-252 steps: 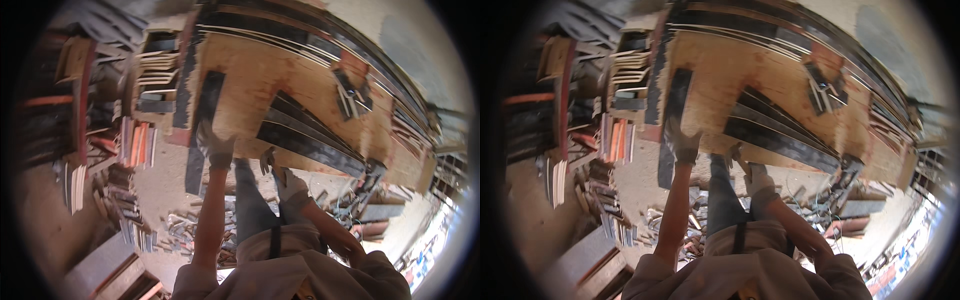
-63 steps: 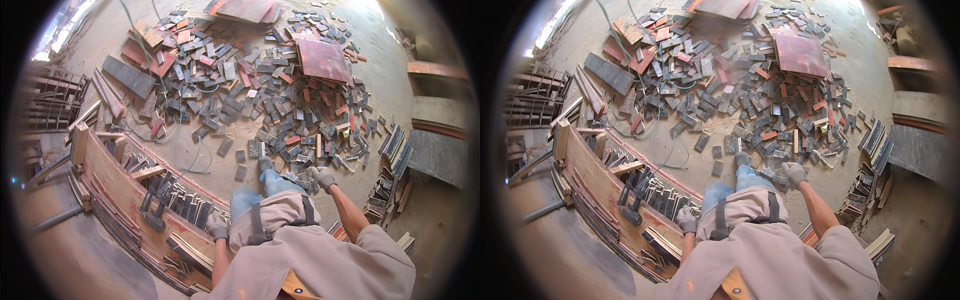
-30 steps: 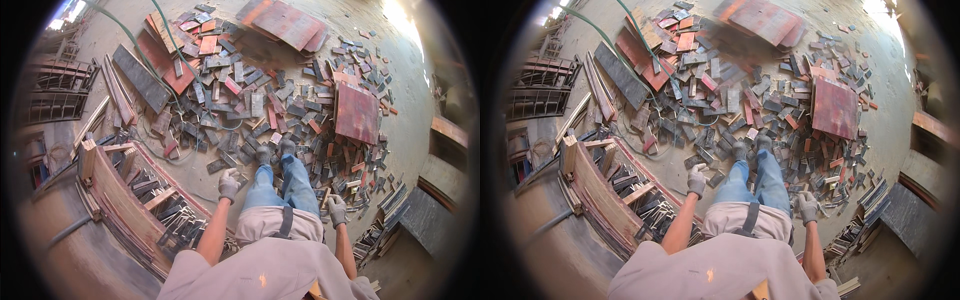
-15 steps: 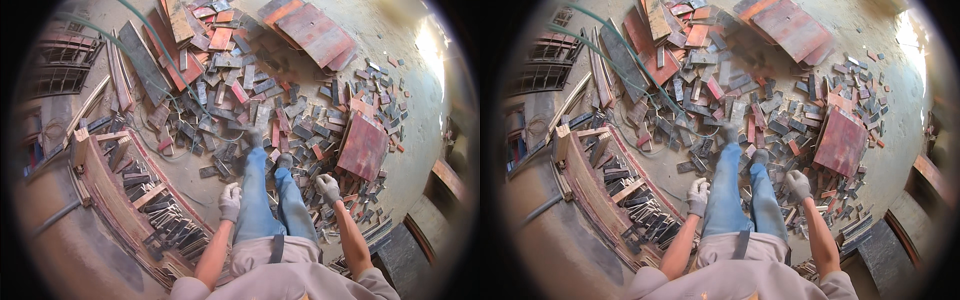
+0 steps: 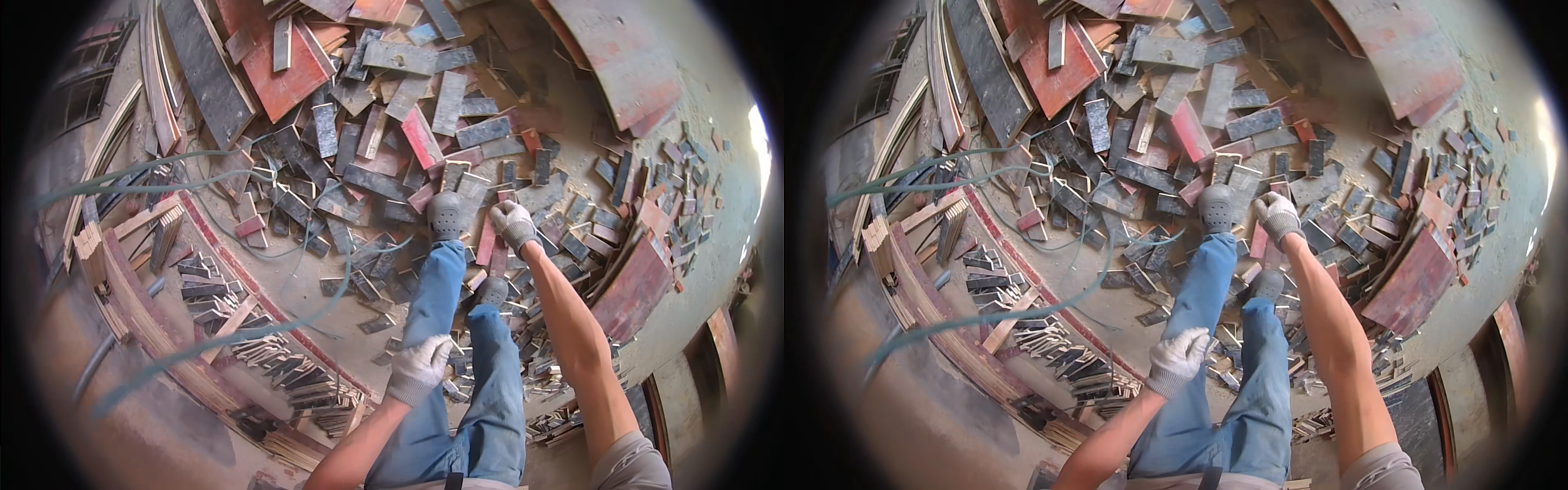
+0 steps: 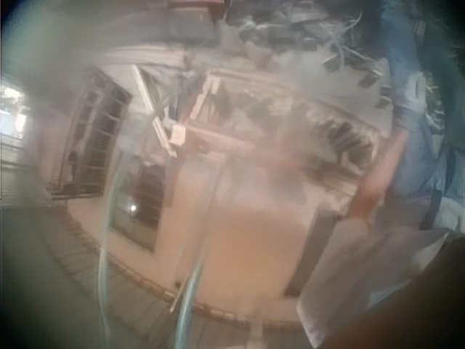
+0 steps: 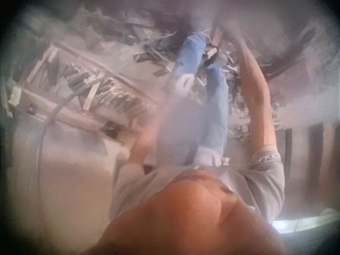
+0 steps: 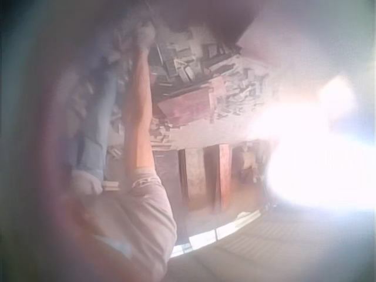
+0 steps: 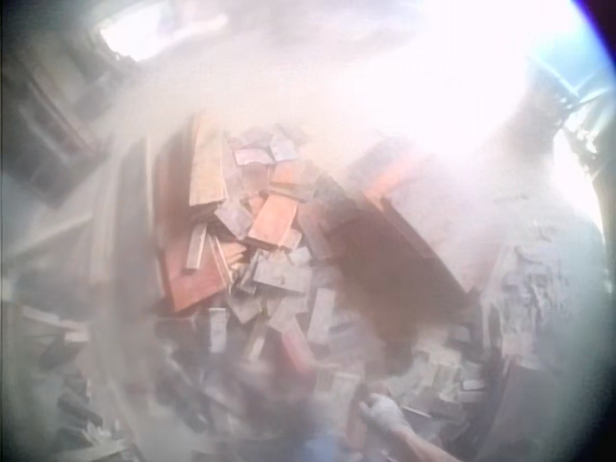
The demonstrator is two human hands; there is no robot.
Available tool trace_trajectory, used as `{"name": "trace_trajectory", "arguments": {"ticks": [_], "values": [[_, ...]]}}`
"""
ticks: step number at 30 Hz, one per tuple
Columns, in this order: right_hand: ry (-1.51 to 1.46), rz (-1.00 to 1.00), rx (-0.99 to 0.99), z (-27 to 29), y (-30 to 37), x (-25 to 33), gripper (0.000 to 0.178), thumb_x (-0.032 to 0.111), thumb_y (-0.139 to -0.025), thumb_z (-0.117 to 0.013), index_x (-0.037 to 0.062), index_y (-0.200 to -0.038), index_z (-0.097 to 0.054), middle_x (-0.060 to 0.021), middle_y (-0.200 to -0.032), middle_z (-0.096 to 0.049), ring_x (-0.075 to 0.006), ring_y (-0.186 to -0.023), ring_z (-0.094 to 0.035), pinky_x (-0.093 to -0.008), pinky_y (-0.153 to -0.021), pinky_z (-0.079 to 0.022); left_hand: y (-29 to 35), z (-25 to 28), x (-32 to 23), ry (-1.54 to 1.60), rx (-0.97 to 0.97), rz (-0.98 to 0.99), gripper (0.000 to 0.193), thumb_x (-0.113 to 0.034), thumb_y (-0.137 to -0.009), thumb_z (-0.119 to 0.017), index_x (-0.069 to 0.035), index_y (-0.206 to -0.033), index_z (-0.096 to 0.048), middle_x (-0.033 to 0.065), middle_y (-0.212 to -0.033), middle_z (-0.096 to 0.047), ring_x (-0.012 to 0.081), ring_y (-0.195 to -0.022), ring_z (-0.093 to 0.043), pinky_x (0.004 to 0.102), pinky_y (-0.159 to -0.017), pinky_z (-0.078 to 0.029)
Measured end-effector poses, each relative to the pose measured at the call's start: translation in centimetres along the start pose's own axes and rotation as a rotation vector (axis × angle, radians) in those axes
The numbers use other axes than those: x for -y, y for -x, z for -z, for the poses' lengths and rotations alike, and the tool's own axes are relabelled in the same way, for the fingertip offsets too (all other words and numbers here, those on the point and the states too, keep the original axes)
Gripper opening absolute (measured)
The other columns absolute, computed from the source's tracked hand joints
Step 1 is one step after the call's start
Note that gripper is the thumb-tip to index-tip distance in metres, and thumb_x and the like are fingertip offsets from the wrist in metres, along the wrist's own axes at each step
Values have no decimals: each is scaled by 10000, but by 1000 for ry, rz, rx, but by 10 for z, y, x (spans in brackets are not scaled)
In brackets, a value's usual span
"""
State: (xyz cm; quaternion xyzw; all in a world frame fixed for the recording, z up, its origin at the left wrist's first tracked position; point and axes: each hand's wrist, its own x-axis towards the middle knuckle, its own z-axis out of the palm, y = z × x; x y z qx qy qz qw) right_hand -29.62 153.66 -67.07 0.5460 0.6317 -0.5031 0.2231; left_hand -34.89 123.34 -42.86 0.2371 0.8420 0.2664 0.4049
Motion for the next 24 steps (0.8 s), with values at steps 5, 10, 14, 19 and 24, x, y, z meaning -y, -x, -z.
{"name": "trace_trajectory", "arguments": {"ticks": [5, 10, 14, 19, 24], "values": [[79, 128, 39, -38, -88, 36, 320, 288, -993, -658, 5, -1101, -760, -120, -867, -793, -212, -770, -753, -373, -756, -589, -20, 23, 7, 290, -36, 338, 174, -247, -1018, -765, -101, -1107, -801, 140, -896, -799, 285, -779, -799, 379, -692, -613], [90, 90, 81, -68, -95, 54, 248, 238, -956, -632, 57, -1012, -791, -190, -892, -784, -357, -884, -781, -447, -834, -598, -30, 31, 2, 318, -32, 357, 174, -255, -1026, -760, -100, -1095, -796, 136, -857, -785, 270, -742, -786, 378, -671, -602], [208, 125, 201, -75, -67, 60, 281, 168, -904, -624, 89, -1101, -809, -227, -1028, -787, -383, -1007, -771, -444, -927, -590, -35, 35, -2, 276, -24, 320, 166, -247, -1033, -748, -100, -1099, -788, 126, -850, -785, 276, -748, -788, 382, -655, -602], [380, 195, 245, -75, -52, 55, 278, 145, -883, -674, 95, -1120, -810, -222, -1042, -791, -369, -1022, -772, -422, -930, -594, -38, 36, -3, 279, -122, 263, 158, -243, -1037, -738, -102, -1094, -782, 135, -847, -781, 299, -749, -789, 393, -645, -601], [394, 172, 199, -75, -43, 32, 261, 153, -908, -668, 103, -1119, -813, -201, -1026, -801, -364, -986, -780, -428, -911, -602, -33, 33, -3, 267, -108, 281, 157, -243, -1033, -741, -100, -1086, -780, 144, -868, -785, 314, -782, -795, 402, -663, -611]]}}
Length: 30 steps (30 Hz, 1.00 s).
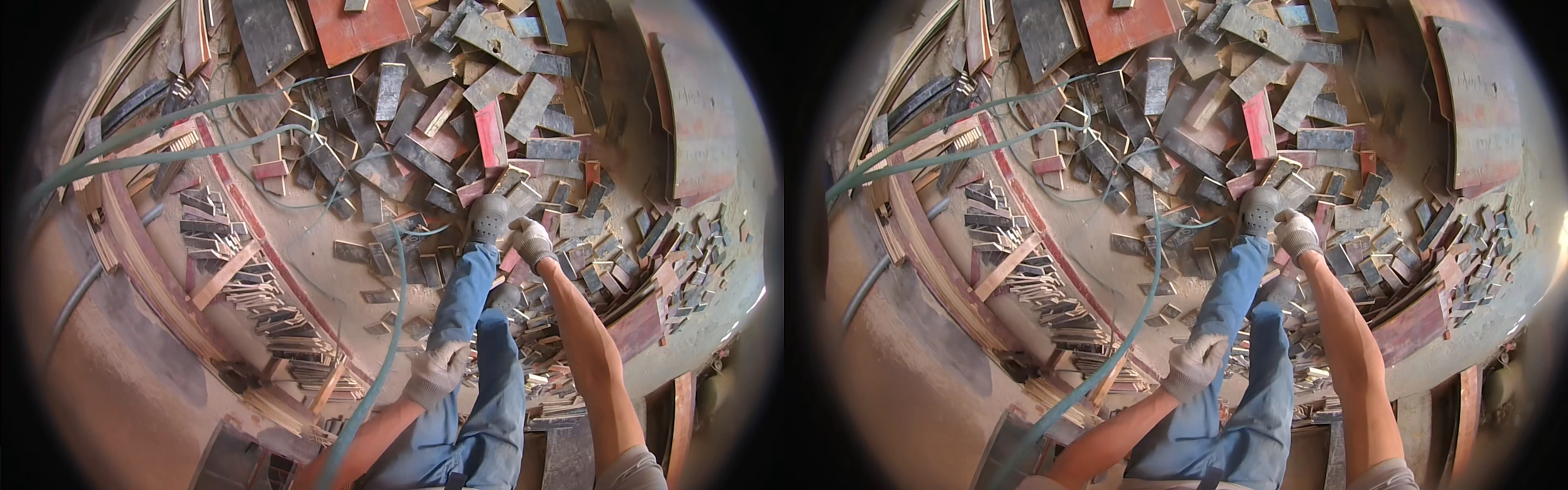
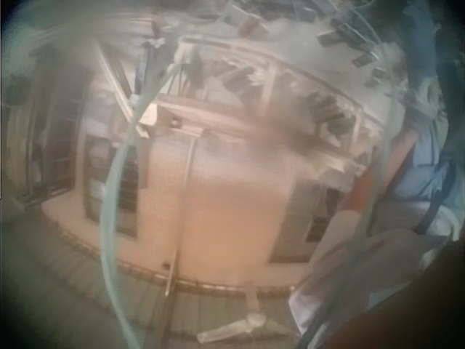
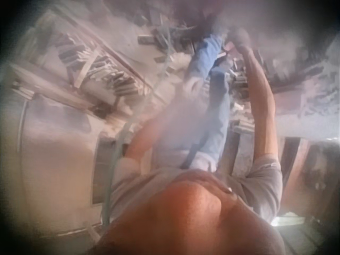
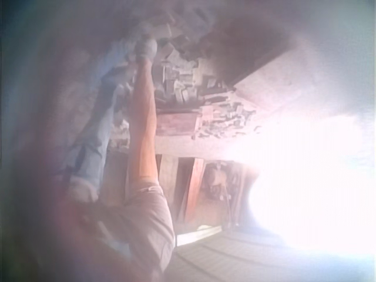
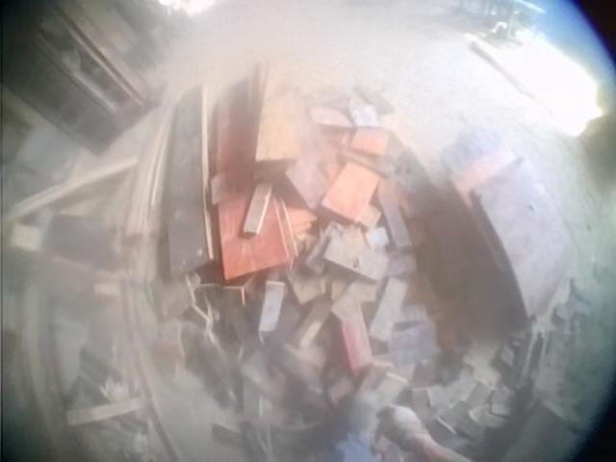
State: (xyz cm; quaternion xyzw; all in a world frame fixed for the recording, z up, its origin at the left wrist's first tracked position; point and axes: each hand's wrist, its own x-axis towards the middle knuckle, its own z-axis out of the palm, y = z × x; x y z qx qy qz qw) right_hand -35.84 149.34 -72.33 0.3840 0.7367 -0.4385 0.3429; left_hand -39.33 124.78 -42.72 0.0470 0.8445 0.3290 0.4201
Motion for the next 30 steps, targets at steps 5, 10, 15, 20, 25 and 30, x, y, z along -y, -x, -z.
{"name": "trace_trajectory", "arguments": {"ticks": [5, 10, 15, 20, 25, 30], "values": [[-177, 1, 15, -23, 38, -2, 256, 176, -936, -645, 100, -1127, -796, -198, -962, -797, -353, -937, -785, -440, -871, -604, 15, -8, 12, 29, 9, 33, 144, -230, -1019, -754, -107, -1088, -782, 152, -896, -789, 332, -818, -796, 413, -689, -618], [-240, 122, -1, -48, 109, 22, 227, 166, -946, -635, 105, -1104, -786, -204, -970, -787, -377, -948, -769, -448, -857, -600, 42, -28, 39, 96, -36, 5, 143, -223, -1005, -768, -100, -1075, -785, 164, -943, -790, 356, -856, -787, 414, -732, -615], [-268, 335, -3, -71, 188, 44, 181, 169, -965, -631, 72, -1053, -755, -220, -940, -767, -434, -926, -744, -479, -848, -595, 84, -53, 71, 78, -181, -222, 208, -248, -1061, -717, -51, -1092, -775, 79, -722, -736, 151, -621, -722, 348, -601, -556], [-325, 305, -2, -82, 265, 32, 218, 113, -938, -613, 57, -1067, -780, -165, -896, -795, -318, -847, -778, -422, -805, -602, 149, -44, 90, -165, -198, -294, 151, -270, -1030, -726, -138, -1075, -785, 140, -776, -762, 335, -681, -752, 441, -631, -585], [-210, 225, 36, -99, 316, 23, 252, 160, -915, -636, 56, -1103, -767, -166, -936, -800, -319, -880, -779, -421, -828, -604, 176, -1, 123, -26, -246, -201, 163, -215, -1023, -699, -162, -1158, -772, 137, -814, -759, 334, -732, -751, 457, -655, -578], [-41, 457, -37, -144, 290, 84, 222, 144, -979, -640, 67, -1154, -753, -196, -995, -787, -368, -941, -770, -435, -855, -600, 124, 4, 174, -9, -224, -135, 217, -140, -992, -653, -162, -1177, -766, 113, -847, -775, 355, -821, -747, 477, -754, -579]]}}
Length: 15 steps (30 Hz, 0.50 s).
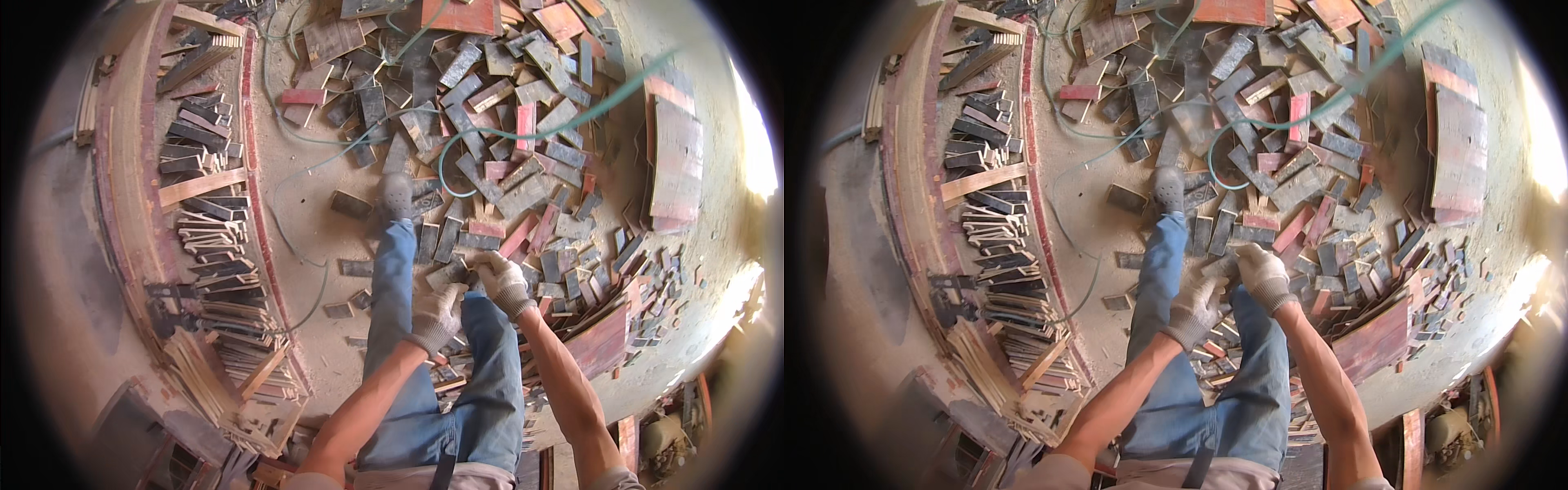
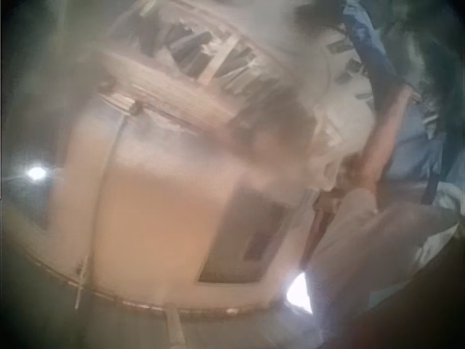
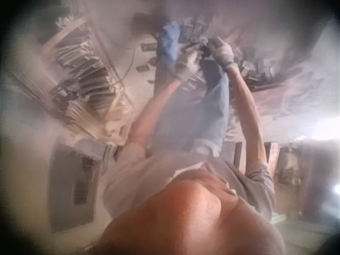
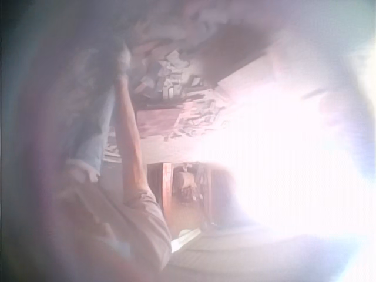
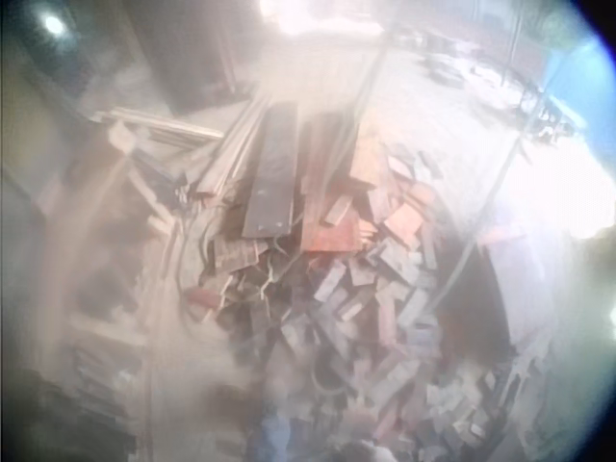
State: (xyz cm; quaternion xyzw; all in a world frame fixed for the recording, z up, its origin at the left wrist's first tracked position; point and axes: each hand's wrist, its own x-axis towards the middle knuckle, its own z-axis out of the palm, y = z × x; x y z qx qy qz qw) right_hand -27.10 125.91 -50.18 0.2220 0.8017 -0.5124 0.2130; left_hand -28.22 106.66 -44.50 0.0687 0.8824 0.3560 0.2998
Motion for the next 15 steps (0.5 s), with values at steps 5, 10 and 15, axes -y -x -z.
{"name": "trace_trajectory", "arguments": {"ticks": [5, 10, 15], "values": [[186, 220, -81, -46, -183, 44, 253, 188, -990, -633, 97, -1213, -713, -230, -1021, -759, -450, -984, -732, -526, -854, -579, -84, 0, 61, 112, -86, -207, 177, -133, -1005, -618, -91, -1120, -746, 174, -961, -759, 376, -889, -724, 511, -822, -566], [652, 130, -49, -80, -412, 58, 440, 226, -977, -609, 125, -1405, -633, -242, -1161, -753, -451, -1037, -726, -539, -907, -575, -143, 43, 97, 200, 84, 20, 176, -123, -979, -688, -108, -1137, -764, 140, -1037, -777, 361, -970, -740, 467, -849, -588], [851, 53, -87, -97, -556, 61, 640, 181, -942, -587, 163, -1577, -509, -233, -1355, -700, -467, -1182, -690, -529, -1032, -541, -186, 97, 109, 386, -34, 74, 244, -119, -970, -720, -94, -1209, -759, 142, -1026, -778, 356, -898, -752, 438, -792, -603]]}}
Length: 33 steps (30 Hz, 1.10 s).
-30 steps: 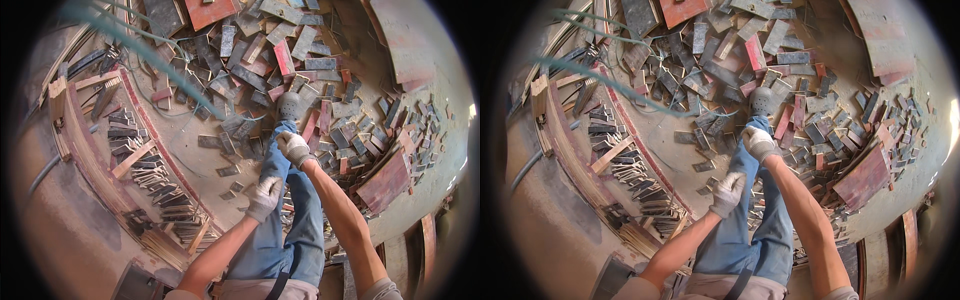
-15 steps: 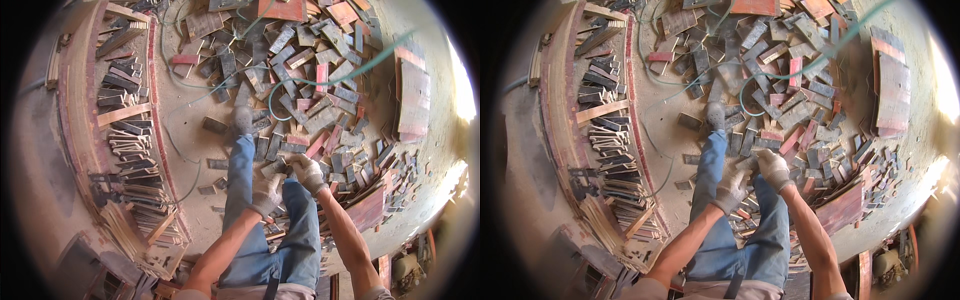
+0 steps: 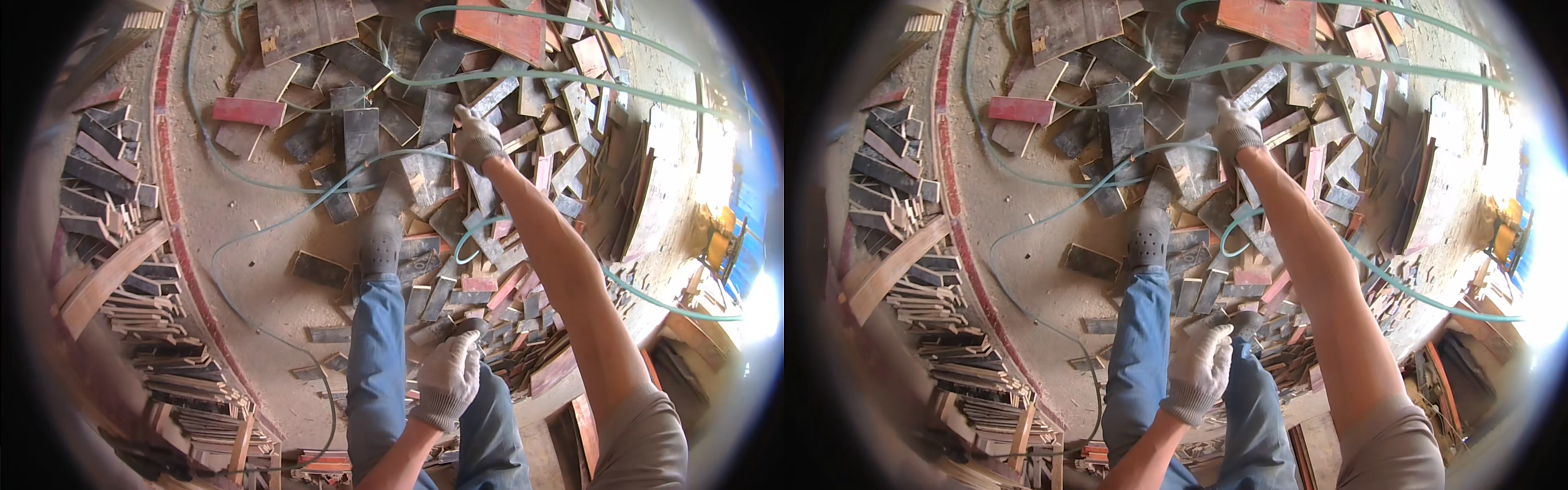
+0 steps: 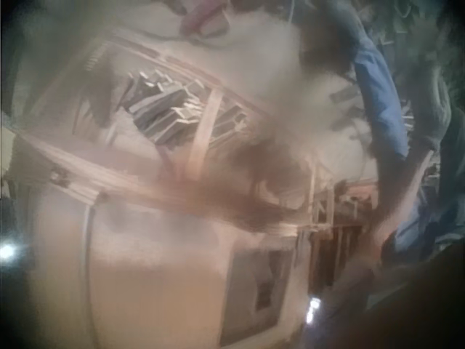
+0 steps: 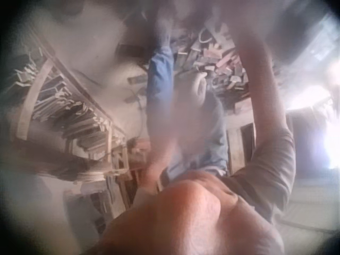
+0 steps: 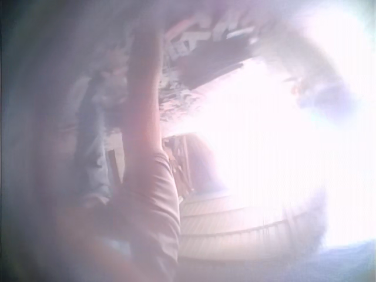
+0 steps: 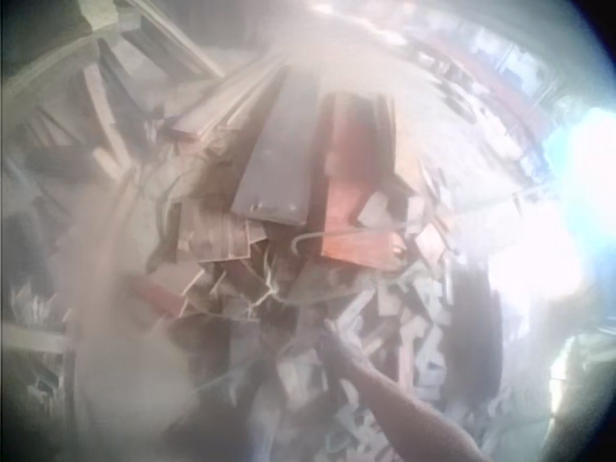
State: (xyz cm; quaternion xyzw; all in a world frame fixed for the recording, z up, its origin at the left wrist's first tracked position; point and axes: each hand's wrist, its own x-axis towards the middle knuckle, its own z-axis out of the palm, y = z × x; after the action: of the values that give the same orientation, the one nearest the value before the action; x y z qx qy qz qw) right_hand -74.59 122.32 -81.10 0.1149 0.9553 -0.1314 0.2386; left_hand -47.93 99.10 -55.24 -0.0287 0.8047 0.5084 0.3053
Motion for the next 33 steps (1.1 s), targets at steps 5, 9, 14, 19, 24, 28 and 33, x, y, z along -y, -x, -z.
{"name": "trace_trajectory", "arguments": {"ticks": [5, 9, 14, 19, 24, 28, 33], "values": [[249, 11, -98, 3, -105, 2, 665, 231, -886, -709, 49, -1488, -493, -238, -1504, -585, -474, -1335, -603, -501, -1139, -489, -31, 45, -11, 73, 16, 82, 275, -135, -973, -735, -85, -1242, -747, 134, -1075, -784, 330, -926, -762, 427, -807, -610], [207, 53, -262, 12, -167, 6, 748, 381, -877, -769, 13, -1468, -495, -237, -1449, -633, -476, -1340, -598, -503, -1129, -496, -49, 67, -11, 60, 43, 167, 311, -148, -969, -752, -77, -1271, -730, 128, -1065, -781, 306, -917, -765, 413, -811, -614], [318, -63, -90, 6, -155, -7, 822, 540, -860, -826, 3, -1421, -557, -258, -1289, -714, -420, -1165, -700, -510, -973, -561, -58, 69, -13, 105, 25, 207, 304, -158, -977, -754, -75, -1268, -726, 136, -1071, -777, 304, -921, -764, 413, -827, -614], [-476, 64, -16, 25, -38, -48, 531, 555, -963, -773, 46, -828, -714, -4, -633, -596, -169, -563, -586, -367, -573, -499, -54, 54, -10, 189, -130, 161, 289, -149, -979, -760, -58, -1253, -742, 171, -1114, -775, 323, -1057, -756, 401, -917, -601], [-1100, -631, 222, 106, 122, -40, 417, 454, -1063, -698, 40, -1020, -729, -43, -840, -686, -134, -667, -634, -301, -615, -545, -55, 42, 0, 430, -141, 313, 360, -225, -1079, -698, 9, -1351, -680, 91, -1052, -764, 130, -850, -690, 299, -769, -579], [-1219, -628, 337, 176, 214, 14, 426, 375, -1099, -660, -35, -1199, -718, -71, -1012, -765, -150, -878, -743, -285, -744, -614, -56, 61, -1, 894, -240, 524, 807, -476, -1080, -667, 46, -1623, -378, 209, -1427, -647, 241, -1110, -720, 340, -918, -597], [-919, -259, 447, 246, 310, 96, 208, 133, -1052, -702, -5, -1207, -716, -28, -969, -766, -99, -857, -697, -280, -766, -569, -7, 130, -8, 1221, -404, 287, 737, -405, -1032, -748, -2, -1582, -468, 165, -1386, -687, 224, -1055, -733, 349, -854, -619]]}}
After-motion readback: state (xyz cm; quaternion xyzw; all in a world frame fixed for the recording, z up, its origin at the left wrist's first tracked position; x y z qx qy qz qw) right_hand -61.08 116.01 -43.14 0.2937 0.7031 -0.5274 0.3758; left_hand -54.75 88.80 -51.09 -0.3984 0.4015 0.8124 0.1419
